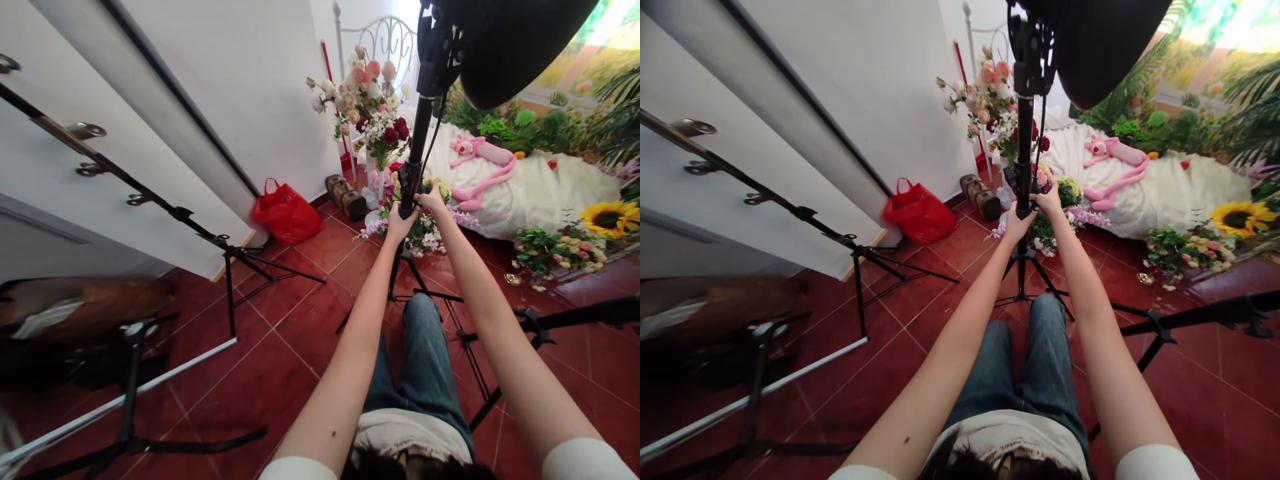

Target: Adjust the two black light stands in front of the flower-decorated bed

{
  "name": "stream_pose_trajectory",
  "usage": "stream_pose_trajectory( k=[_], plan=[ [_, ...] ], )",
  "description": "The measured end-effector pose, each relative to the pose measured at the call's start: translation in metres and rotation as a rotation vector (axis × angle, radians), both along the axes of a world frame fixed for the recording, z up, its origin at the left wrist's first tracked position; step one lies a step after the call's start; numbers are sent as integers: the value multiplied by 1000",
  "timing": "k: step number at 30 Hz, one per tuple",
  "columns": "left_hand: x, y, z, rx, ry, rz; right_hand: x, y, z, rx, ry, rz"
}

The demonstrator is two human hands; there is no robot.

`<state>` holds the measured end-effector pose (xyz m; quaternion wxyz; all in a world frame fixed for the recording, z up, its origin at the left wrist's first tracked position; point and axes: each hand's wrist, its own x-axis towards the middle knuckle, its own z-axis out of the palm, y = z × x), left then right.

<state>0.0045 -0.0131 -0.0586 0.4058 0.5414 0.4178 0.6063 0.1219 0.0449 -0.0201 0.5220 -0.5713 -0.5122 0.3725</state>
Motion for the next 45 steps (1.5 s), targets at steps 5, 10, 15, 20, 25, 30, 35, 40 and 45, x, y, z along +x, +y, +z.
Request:
stream_pose_trajectory(
  k=[5, 10, 15, 20, 25, 30, 35, 40, 45],
  plan=[
    [1, 5, -4, -13, 1, 11, -10, 6, 9, -88, -348, -135],
    [0, 4, -3, -15, 5, -7, -12, -16, -8, -60, -166, -162],
    [-1, -4, 2, -12, 27, -3, 0, -107, -45, 86, 125, -44],
    [0, -6, 6, 12, 28, 26, 36, -234, -76, -141, 234, 123],
    [6, -10, 1, -6, 45, 104, 85, -325, -94, -291, 264, 1],
    [28, -61, -21, -51, 91, 364, 134, -382, -104, -271, 266, -186],
    [74, -121, -52, -98, 114, 330, 163, -426, -106, -227, 275, -367],
    [159, -153, -50, -110, 39, -130, 170, -462, -106, -224, 364, -469],
    [266, -193, 2, 57, -103, -688, 160, -501, -115, -199, 432, -556]
  ],
)
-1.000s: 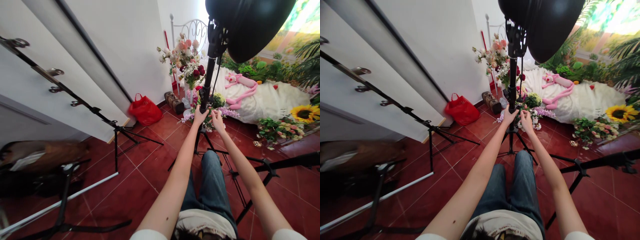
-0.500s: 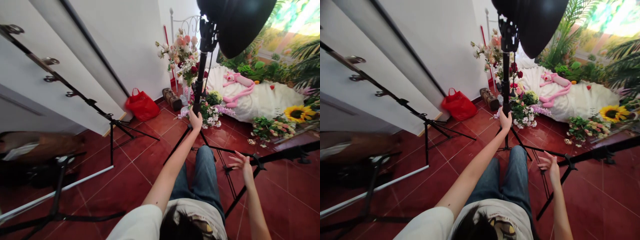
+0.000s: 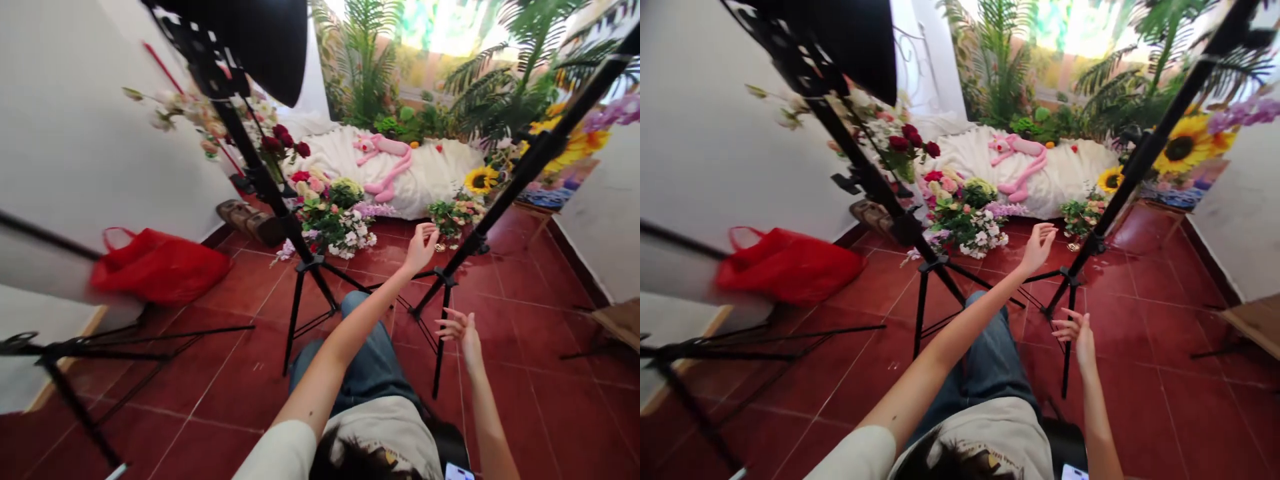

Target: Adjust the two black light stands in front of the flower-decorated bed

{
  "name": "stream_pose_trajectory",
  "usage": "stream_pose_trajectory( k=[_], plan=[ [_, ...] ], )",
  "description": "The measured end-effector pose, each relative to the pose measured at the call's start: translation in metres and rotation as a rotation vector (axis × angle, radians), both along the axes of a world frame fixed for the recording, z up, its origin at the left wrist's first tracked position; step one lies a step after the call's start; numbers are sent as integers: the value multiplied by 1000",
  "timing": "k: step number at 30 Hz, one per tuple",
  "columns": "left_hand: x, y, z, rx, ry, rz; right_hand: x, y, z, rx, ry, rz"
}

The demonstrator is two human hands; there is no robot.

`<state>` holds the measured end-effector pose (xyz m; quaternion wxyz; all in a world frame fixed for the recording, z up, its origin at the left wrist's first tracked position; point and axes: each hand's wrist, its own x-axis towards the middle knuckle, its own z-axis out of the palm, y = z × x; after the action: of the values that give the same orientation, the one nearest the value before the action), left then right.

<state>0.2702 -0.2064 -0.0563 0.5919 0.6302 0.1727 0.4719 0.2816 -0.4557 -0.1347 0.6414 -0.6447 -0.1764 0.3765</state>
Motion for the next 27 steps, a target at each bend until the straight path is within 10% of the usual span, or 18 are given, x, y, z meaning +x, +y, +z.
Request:
stream_pose_trajectory(
  k=[6, 13, 18, 27],
  plan=[
    [108, -36, 63, 77, -103, -191, -17, -44, -9, -37, 48, -106],
    [150, -23, 65, 63, 89, -366, -4, -68, -11, -22, 49, -220],
    [153, -24, 63, -7, 87, -277, 29, -16, 9, 189, 203, -313],
    [159, -26, 63, -38, 87, -249, 100, 103, 101, 611, 644, 35]
  ],
)
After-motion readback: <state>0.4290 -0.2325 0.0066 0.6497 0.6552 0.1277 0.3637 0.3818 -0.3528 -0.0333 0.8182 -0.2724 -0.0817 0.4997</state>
